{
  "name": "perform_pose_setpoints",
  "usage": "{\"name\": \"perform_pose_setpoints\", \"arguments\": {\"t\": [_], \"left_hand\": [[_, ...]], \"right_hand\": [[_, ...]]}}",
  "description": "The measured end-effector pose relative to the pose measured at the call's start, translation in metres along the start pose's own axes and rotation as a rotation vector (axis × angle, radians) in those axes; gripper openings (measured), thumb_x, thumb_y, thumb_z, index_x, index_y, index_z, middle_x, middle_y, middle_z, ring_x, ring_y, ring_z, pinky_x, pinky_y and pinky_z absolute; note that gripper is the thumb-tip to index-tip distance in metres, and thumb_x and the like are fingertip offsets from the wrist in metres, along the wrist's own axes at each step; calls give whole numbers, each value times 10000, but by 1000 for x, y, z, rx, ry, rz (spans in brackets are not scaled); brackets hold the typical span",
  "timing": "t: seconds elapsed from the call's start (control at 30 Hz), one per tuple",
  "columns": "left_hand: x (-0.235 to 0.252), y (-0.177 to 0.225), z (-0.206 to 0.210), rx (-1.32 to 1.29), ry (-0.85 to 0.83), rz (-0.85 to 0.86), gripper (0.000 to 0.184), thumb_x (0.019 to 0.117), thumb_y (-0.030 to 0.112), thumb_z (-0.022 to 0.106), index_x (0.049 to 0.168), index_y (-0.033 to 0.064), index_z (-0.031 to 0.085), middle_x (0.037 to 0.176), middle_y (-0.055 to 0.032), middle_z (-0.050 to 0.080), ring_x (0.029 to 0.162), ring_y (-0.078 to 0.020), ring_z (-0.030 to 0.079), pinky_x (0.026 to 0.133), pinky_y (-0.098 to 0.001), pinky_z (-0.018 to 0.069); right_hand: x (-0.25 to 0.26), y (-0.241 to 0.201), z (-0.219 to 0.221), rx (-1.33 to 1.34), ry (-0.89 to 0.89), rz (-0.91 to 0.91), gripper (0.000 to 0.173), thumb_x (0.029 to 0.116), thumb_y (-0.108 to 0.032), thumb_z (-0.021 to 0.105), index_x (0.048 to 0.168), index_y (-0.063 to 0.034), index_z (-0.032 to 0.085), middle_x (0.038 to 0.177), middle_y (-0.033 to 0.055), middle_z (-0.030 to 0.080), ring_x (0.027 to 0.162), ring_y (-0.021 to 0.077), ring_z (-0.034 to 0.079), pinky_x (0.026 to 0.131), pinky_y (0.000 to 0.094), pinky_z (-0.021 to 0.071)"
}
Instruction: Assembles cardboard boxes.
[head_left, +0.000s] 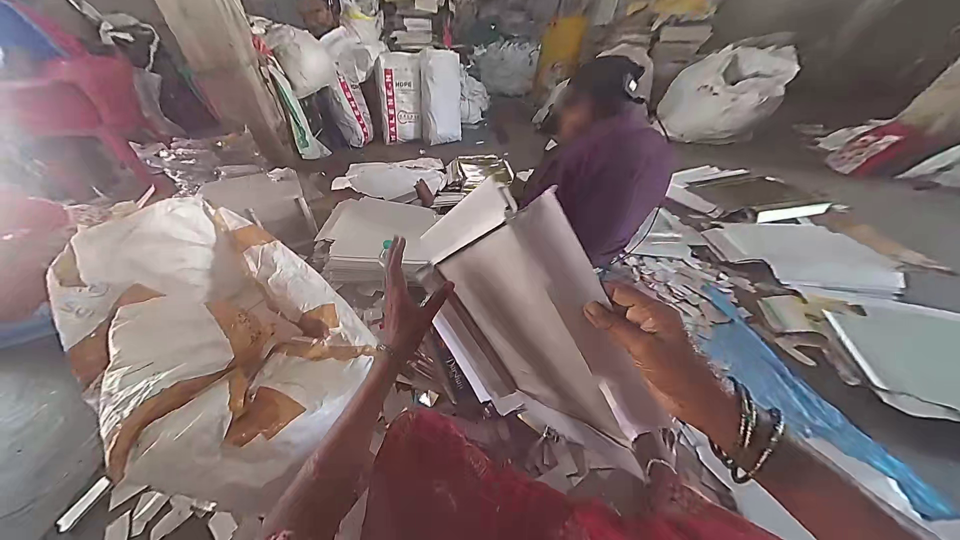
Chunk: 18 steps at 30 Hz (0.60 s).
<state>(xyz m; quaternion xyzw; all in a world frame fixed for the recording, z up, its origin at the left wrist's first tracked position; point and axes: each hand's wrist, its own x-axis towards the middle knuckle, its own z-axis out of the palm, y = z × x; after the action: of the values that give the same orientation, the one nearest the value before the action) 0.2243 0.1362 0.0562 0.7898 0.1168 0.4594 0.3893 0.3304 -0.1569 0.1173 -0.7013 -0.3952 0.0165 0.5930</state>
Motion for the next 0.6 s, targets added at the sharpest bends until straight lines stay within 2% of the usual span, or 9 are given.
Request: {"name": "perform_pose_setpoints", "arguments": {"t": [0.07, 0.1, 0.13, 0.2, 0.3, 0.4, 0.47, 0.53, 0.6], "left_hand": [[11, 8, -13, 34, -58, 170, 1102, 757, 397, 869, 1585, 9, 254, 1660, -189, 256, 1531, -317, 270, 1224, -517, 288], [15, 8, -18, 49, -93, 230, 1149, 724, 424, 881, 1587, 9, 245, 1650, -194, 275, 1522, -319, 286, 1224, -520, 280], [16, 9, -24, 50, -123, 250, 1180, 701, 429, 892, 1593, 18, 237, 1633, -200, 304, 1499, -315, 328, 1210, -515, 304], [11, 12, -33, 70, -110, 187, 1134, 688, 410, 908, 1560, 21, 296, 1500, -226, 460, 1362, -304, 495, 1110, -504, 432], [-2, 15, -37, 166, -12, 78, 866, 800, 337, 833, 1439, -71, 415, 1325, -273, 580, 1204, -344, 604, 1002, -534, 496], [-7, 14, -43, 249, 52, 65, 720, 901, 228, 715, 1445, -121, 397, 1350, -347, 541, 1251, -450, 560, 1034, -608, 449], [-10, 10, -46, 278, 73, 80, 748, 958, 270, 665, 1497, -111, 314, 1450, -331, 466, 1342, -417, 493, 1106, -555, 411], [-14, 9, -53, 315, 69, 92, 774, 1033, 369, 544, 1580, -59, 202, 1607, -275, 302, 1493, -350, 323, 1219, -474, 273], [-15, 15, -56, 375, 120, 40, 720, 1064, 394, 397, 1588, -56, 191, 1621, -267, 286, 1515, -330, 290, 1230, -464, 230]], "right_hand": [[0, 2, 4, -50, -122, -110, 179, 1013, -153, 566, 1143, -76, 660, 926, -86, 690, 856, -54, 645, 800, 141, 544], [1, 3, 4, -78, -176, -175, 173, 1022, -180, 569, 1126, -82, 666, 917, -86, 694, 845, -61, 646, 789, 135, 543], [2, 2, 4, -96, -227, -223, 176, 1032, -194, 561, 1125, -88, 666, 923, -88, 694, 853, -71, 643, 796, 126, 540], [3, -3, 4, -113, -283, -295, 196, 1041, -211, 557, 1136, -93, 681, 935, -87, 701, 863, -77, 644, 809, 120, 540], [3, -9, 4, -145, -298, -354, 235, 1042, -212, 558, 1177, -65, 682, 930, -79, 701, 854, -95, 632, 795, 100, 530], [7, -15, 8, -214, -320, -387, 264, 1031, -180, 551, 1210, -22, 665, 935, -30, 706, 834, -66, 640, 779, 117, 540], [6, -21, 7, -273, -337, -412, 281, 1032, -146, 555, 1238, 20, 650, 980, 44, 720, 856, -9, 663, 800, 156, 553], [7, -24, 6, -288, -355, -411, 299, 1036, -135, 547, 1260, 44, 631, 1043, 91, 717, 912, 28, 668, 851, 187, 546], [10, -24, 1, -274, -352, -396, 295, 1036, -108, 547, 1266, 58, 625, 1100, 114, 711, 969, 47, 672, 889, 200, 546]]}}
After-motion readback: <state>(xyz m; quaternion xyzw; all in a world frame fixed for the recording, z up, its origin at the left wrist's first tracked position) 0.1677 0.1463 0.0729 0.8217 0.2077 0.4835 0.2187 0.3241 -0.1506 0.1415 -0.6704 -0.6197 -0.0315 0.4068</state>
